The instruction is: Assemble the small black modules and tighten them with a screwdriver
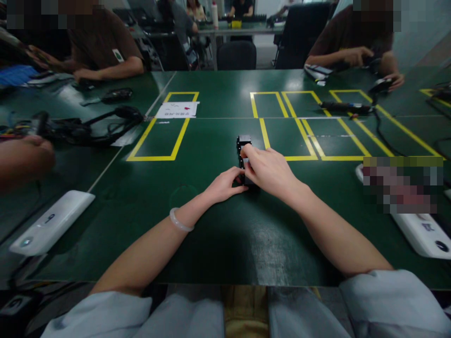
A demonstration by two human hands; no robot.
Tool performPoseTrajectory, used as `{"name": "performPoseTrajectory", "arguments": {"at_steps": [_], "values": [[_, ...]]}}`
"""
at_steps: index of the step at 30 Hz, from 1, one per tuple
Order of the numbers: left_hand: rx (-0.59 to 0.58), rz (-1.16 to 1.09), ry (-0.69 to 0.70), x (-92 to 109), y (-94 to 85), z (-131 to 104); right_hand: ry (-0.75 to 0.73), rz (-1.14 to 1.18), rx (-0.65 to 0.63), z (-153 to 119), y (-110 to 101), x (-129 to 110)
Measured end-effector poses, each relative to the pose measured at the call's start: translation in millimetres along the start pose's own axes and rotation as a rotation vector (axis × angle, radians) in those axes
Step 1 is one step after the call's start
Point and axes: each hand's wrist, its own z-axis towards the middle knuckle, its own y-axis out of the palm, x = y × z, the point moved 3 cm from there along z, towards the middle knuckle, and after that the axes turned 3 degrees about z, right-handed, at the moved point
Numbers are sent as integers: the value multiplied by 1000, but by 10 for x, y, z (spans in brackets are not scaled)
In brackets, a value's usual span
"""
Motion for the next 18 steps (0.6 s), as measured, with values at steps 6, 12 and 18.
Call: {"name": "performPoseTrajectory", "arguments": {"at_steps": [6, 12, 18], "values": [[-4, -6, -16, -20, 14, -1, 0, -27, -22, 8, 2, 0], [-4, -7, -8, -14, 0, -6, 10, -42, -13, 10, 7, -6], [2, 5, -6, -26, 5, -2, -7, -22, 12, -1, -8, -13]]}}
